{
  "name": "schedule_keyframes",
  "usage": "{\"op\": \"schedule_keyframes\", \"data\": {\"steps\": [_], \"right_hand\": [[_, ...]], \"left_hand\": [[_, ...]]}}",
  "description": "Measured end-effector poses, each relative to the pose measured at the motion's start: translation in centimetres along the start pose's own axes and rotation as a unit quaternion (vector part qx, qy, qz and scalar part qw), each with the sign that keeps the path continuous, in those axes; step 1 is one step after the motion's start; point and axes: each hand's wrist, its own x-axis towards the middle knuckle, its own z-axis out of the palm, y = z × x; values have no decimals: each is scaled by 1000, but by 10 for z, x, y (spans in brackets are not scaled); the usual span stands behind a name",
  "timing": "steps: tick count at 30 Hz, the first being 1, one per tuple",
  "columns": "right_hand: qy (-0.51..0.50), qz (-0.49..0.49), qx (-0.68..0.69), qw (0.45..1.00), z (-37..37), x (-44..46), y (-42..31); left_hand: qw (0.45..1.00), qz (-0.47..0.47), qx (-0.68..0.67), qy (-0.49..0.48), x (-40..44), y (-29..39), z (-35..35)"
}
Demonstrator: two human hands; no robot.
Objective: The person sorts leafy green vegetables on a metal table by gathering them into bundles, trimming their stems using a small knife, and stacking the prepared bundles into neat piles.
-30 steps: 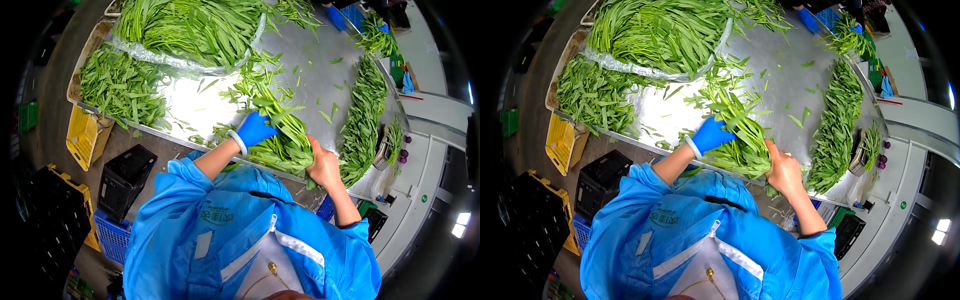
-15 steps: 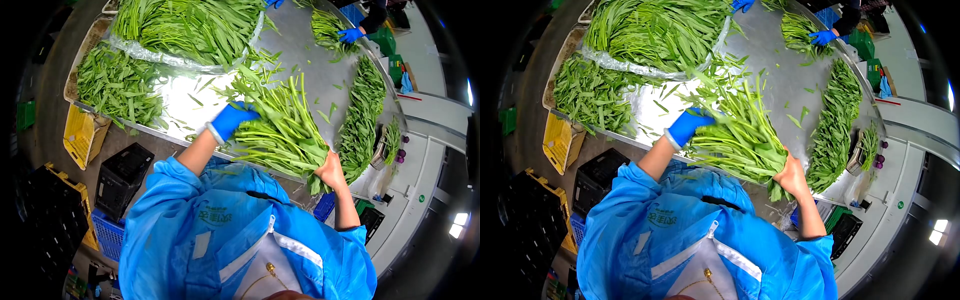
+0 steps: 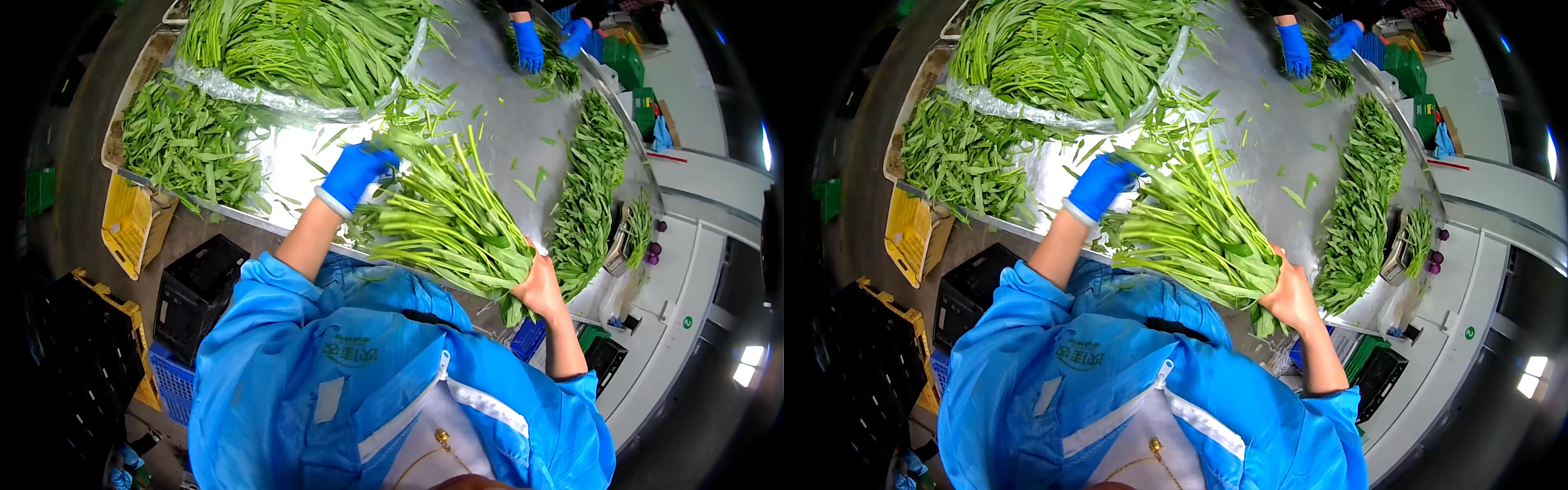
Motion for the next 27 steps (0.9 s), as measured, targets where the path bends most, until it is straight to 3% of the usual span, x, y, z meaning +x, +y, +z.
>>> {"op": "schedule_keyframes", "data": {"steps": [3,5,7,8,9,11,13,15,17,19,21,23,25,26,27], "right_hand": [[16,-7,-5,1000,-1,-4,-3],[25,-17,-30,999,3,-6,5],[-2,19,-44,999,5,-1,-4],[-8,20,-69,997,7,1,-11],[-14,21,-95,995,8,3,-15],[-3,-8,-117,993,12,6,-10],[2,-3,-122,992,10,6,-7],[-13,37,-93,995,1,3,-4],[-10,50,-50,997,-4,-6,-1],[14,23,-38,999,0,-7,9],[20,15,-23,999,2,-5,10],[-1,6,-23,1000,8,2,11],[-8,6,8,1000,11,4,16],[-5,9,38,999,9,4,22],[-1,13,67,998,7,3,28]], "left_hand": [[983,44,-116,134,-4,22,-29],[999,12,-3,33,-12,40,-4],[991,-54,-8,-124,-12,32,28],[972,-10,183,-146,-16,42,56],[916,35,365,-162,-21,51,81],[949,20,267,-163,-16,20,93],[938,65,315,-131,-8,0,82],[997,49,65,-18,12,-26,35],[988,-20,-12,155,-2,29,23],[986,-14,57,154,-7,41,12],[993,-27,110,-15,0,14,17],[929,-149,317,-117,-11,18,56],[954,-102,254,-120,-5,-12,58],[966,-34,237,-98,-1,2,49],[998,-63,8,-23,-5,16,40]]}}
